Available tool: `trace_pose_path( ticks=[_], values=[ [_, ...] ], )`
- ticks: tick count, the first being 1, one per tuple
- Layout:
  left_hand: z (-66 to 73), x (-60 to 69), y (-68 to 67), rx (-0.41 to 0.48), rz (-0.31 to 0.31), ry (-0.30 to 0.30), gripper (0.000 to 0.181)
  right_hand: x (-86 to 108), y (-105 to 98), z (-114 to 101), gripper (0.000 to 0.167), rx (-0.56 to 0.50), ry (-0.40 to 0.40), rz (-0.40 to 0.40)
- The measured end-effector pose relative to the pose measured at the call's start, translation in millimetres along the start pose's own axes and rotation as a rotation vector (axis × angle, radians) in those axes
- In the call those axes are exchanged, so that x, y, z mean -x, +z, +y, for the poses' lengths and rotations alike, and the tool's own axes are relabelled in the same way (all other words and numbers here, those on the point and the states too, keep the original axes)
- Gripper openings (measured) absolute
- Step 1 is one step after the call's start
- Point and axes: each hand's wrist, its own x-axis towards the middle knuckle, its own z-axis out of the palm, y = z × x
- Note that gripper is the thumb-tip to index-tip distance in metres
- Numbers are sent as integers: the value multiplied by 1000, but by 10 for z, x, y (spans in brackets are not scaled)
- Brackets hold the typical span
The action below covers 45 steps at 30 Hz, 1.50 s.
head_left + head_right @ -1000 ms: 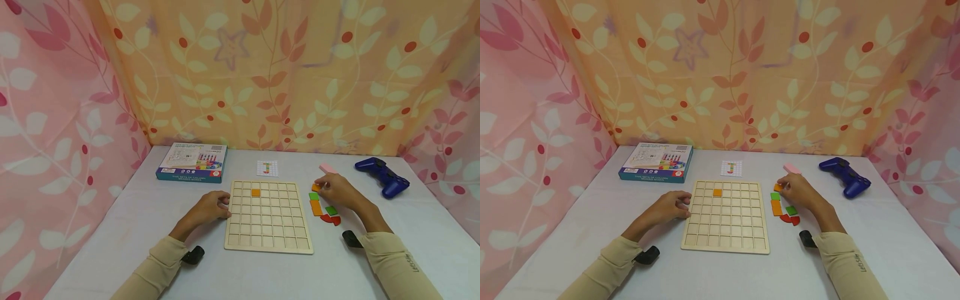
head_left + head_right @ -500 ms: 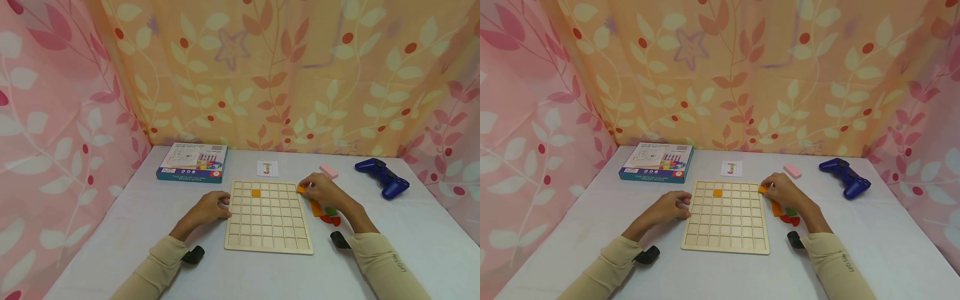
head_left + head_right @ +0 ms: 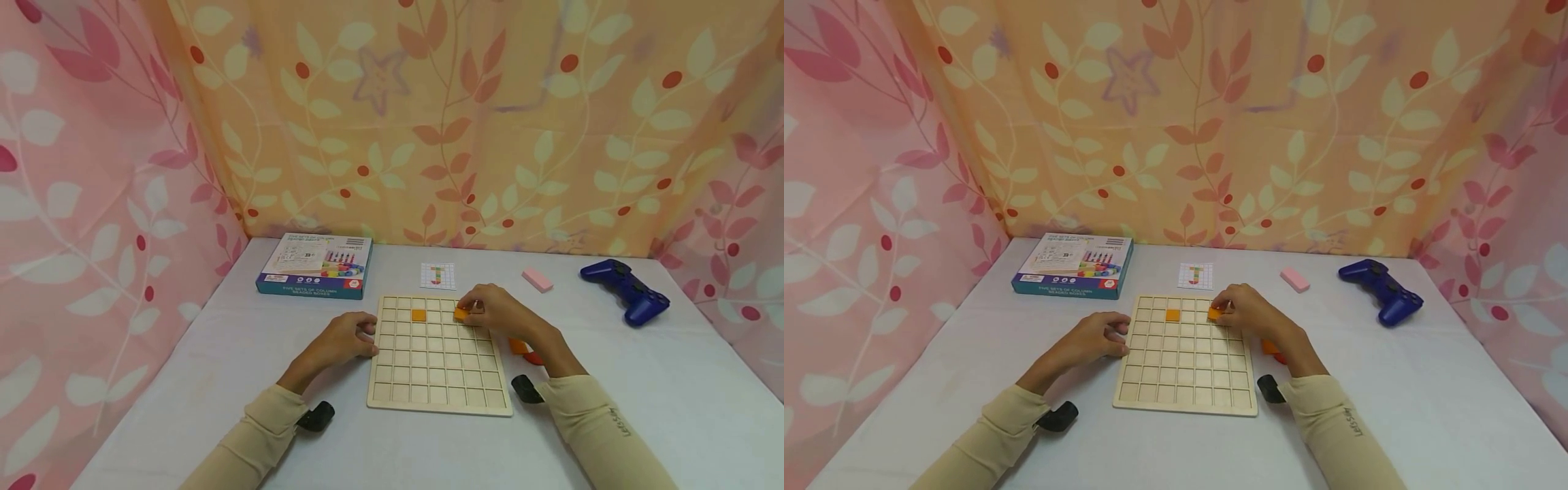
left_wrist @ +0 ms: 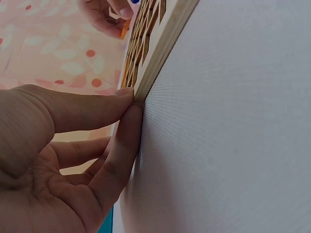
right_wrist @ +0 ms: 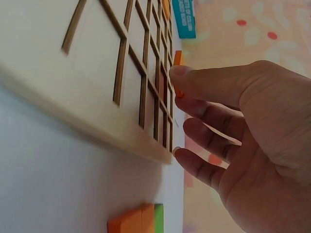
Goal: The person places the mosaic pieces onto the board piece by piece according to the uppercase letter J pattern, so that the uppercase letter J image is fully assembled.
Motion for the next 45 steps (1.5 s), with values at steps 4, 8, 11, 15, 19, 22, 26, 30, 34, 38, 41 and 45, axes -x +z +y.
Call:
trace_pose_path(
  ticks=[4, 8, 11, 15, 19, 22, 26, 30, 34, 38, 41, 45],
  values=[
    [7, -4, 1, -3, -1, -1, 58, -47, 41, -34, 28, 9, -42, -11],
    [17, -5, -1, -8, 5, -2, 60, -84, 80, -54, 26, 25, -92, 0],
    [19, -5, 2, -13, 4, -10, 60, -104, 100, -63, 26, 31, -106, 3],
    [26, 2, 2, -12, 4, -21, 61, -119, 120, -74, 26, 43, -105, 2],
    [28, 8, 1, -5, 4, -16, 61, -123, 145, -78, 25, 37, -102, 13],
    [28, 11, 0, -5, 4, -15, 61, -121, 155, -89, 24, 22, -93, 13],
    [30, 14, -3, -10, 3, -17, 61, -108, 142, -116, 25, 18, -62, -2],
    [31, 12, -3, -9, -1, -20, 61, -72, 98, -115, 29, 1, -27, -16],
    [37, 8, -1, -9, -2, -17, 60, 22, 24, -65, 31, -44, 5, -2],
    [37, 5, -4, -9, 0, -15, 60, 147, -61, 13, 31, -50, 29, 22],
    [26, 5, -5, -9, 1, -9, 60, 248, -125, 85, 31, -35, 52, 29],
    [6, 1, -3, -9, -1, -5, 60, 386, -197, 203, 30, -25, 94, 25]
  ],
)
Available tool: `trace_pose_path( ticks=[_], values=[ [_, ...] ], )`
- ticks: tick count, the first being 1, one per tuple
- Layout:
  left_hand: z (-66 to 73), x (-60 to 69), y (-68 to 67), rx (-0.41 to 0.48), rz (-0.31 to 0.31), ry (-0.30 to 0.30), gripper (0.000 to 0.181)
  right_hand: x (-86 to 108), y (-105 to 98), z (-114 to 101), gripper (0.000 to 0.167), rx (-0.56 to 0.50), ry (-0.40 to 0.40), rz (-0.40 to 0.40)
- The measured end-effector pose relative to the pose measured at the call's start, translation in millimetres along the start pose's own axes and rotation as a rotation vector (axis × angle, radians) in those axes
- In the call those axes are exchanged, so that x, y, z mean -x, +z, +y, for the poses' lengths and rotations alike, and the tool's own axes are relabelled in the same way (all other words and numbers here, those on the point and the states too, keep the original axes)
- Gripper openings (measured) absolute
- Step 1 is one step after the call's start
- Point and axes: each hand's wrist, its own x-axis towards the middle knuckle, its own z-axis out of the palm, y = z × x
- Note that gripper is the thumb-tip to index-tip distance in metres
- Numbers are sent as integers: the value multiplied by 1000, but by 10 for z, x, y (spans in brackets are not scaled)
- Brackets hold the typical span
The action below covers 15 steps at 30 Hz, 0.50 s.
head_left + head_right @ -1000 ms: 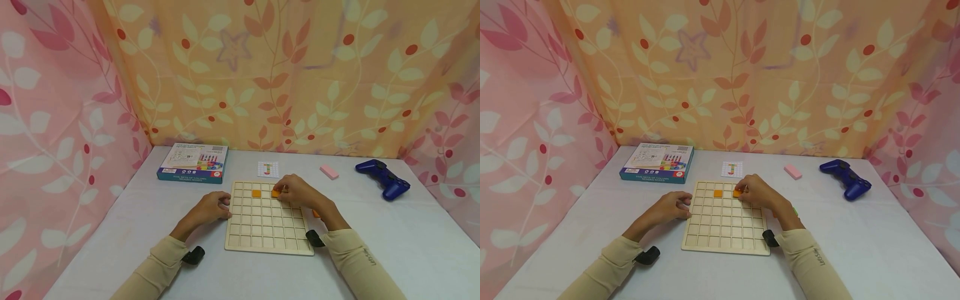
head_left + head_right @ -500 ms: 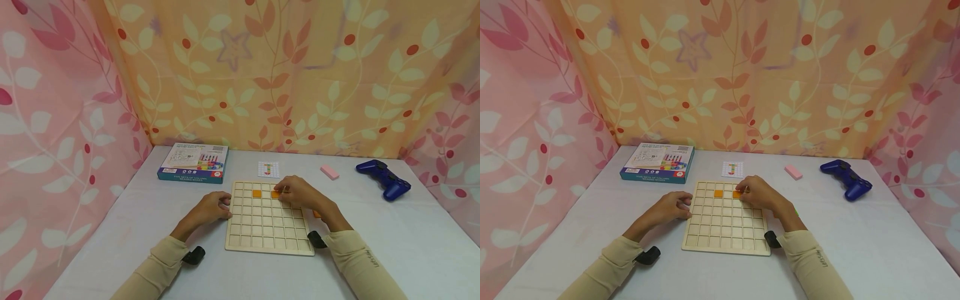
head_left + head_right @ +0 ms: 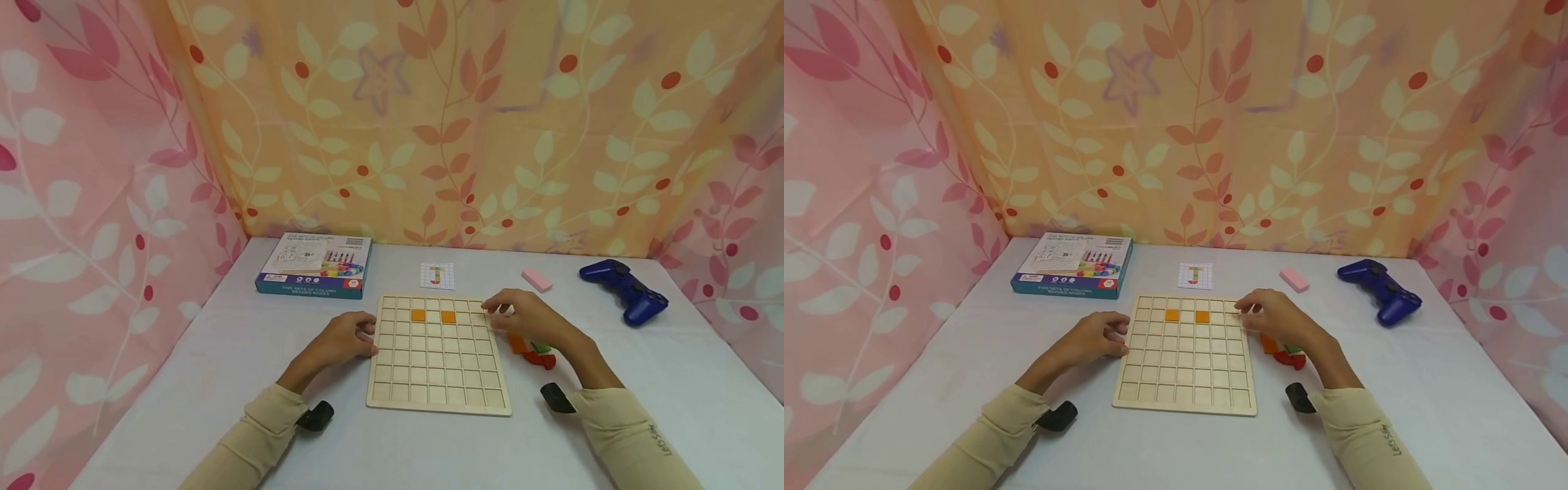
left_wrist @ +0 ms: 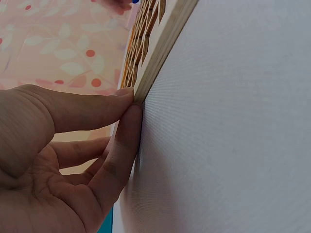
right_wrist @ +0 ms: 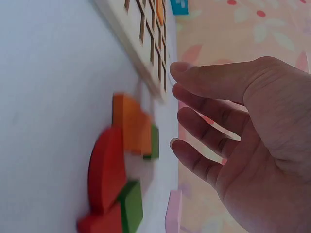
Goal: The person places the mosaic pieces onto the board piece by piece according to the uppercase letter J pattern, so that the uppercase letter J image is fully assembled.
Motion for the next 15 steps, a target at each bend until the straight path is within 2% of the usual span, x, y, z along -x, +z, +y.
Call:
trace_pose_path(
  ticks=[7, 15],
  values=[
    [-6, -2, -5, 0, 2, -4, 59, 239, -115, 219, 33, 9, 9, 15],
    [8, 3, 0, -2, 3, 0, 59, 479, -212, 373, 38, 19, 68, 0]
  ],
)
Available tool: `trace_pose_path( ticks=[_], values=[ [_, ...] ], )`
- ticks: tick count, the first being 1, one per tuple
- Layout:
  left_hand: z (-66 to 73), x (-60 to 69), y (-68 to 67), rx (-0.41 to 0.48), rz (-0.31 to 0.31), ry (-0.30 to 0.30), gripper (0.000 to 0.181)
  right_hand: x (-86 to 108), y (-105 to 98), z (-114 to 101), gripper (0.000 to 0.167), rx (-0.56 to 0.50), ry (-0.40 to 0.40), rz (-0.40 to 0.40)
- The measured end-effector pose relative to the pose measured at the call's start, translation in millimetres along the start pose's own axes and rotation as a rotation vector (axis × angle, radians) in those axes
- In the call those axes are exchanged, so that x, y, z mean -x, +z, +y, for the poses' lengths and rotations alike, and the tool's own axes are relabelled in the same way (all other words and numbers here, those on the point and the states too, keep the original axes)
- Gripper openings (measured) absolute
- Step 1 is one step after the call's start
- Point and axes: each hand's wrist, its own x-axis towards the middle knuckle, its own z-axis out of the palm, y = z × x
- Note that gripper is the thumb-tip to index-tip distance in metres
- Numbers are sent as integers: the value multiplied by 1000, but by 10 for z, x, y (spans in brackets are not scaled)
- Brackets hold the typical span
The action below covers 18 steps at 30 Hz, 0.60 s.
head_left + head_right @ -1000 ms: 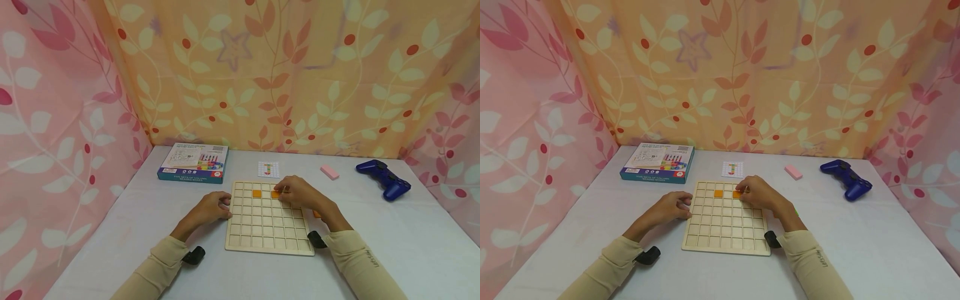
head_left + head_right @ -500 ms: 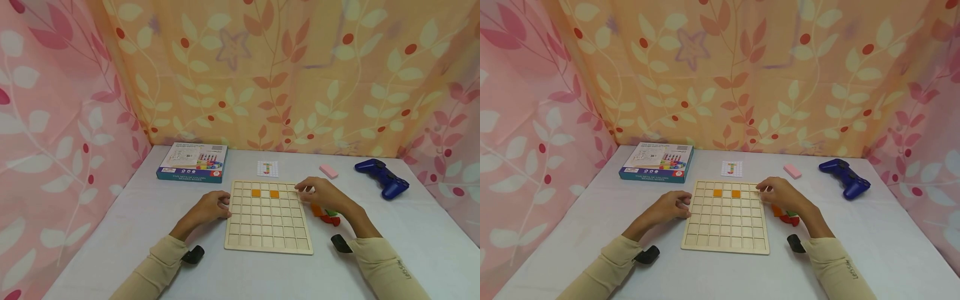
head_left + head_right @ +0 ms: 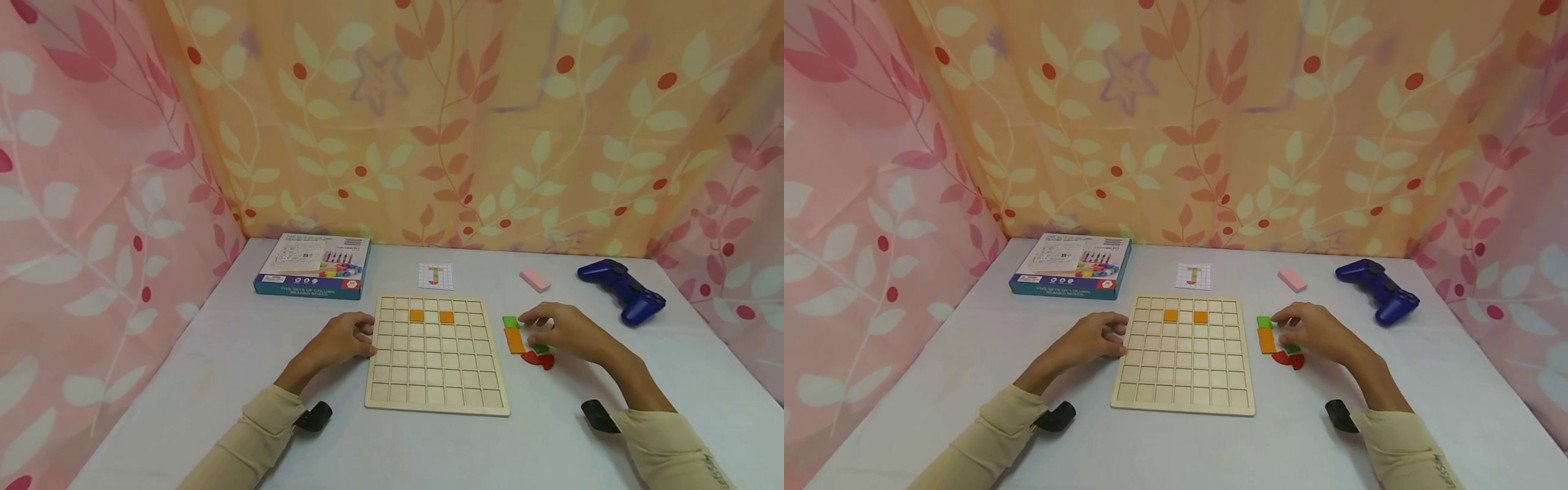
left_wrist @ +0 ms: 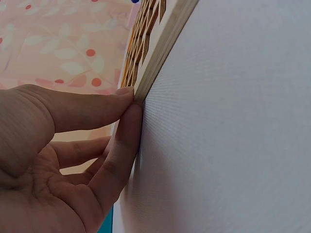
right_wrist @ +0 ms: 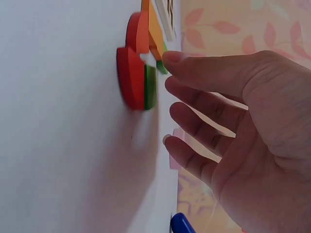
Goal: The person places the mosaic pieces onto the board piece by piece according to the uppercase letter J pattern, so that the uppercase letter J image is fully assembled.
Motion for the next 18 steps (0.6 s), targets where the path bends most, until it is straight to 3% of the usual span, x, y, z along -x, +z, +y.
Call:
trace_pose_path(
  ticks=[18],
  values=[
    [-12, -8, 3, 0, -1, 12, 58, 191, -39, 168, 35, -10, 38, -6]
  ],
)
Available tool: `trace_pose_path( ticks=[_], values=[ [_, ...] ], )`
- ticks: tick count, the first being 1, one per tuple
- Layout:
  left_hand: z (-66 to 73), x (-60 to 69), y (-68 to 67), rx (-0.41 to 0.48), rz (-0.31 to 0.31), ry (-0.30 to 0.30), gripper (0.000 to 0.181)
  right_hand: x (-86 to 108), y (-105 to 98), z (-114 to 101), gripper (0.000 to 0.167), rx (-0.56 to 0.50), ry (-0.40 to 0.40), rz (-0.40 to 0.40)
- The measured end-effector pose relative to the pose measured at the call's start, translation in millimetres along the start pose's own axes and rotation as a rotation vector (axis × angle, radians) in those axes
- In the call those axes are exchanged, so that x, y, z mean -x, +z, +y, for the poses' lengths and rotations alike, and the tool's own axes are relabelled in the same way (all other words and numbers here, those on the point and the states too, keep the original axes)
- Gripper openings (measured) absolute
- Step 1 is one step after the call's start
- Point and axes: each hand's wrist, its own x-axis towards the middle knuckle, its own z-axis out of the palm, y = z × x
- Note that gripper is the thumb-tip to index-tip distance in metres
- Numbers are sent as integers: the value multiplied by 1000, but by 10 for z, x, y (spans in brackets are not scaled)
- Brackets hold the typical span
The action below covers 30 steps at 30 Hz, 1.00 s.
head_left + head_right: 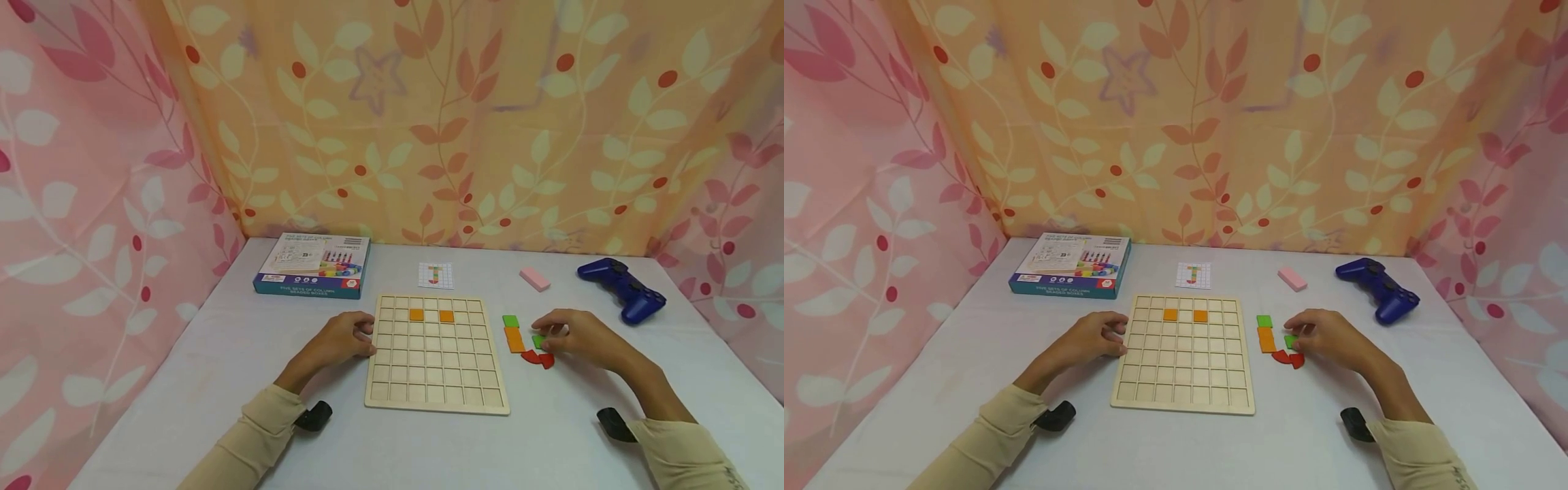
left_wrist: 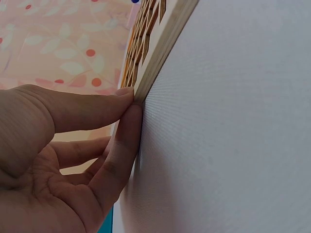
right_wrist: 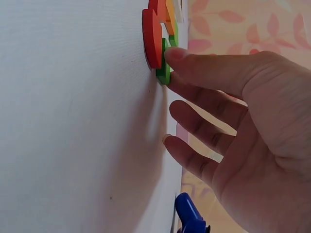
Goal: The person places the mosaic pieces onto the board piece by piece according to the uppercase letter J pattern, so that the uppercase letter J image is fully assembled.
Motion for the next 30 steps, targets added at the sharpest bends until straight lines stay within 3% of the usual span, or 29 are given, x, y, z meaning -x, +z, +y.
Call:
trace_pose_path(
  ticks=[14, 30],
  values=[
    [18, 12, -5, 8, -2, -6, 59, -42, 6, 31, 32, 57, -23, 12],
    [27, 19, -6, 3, -2, -15, 59, -419, 183, -417, 27, 21, -145, 34]
  ],
)
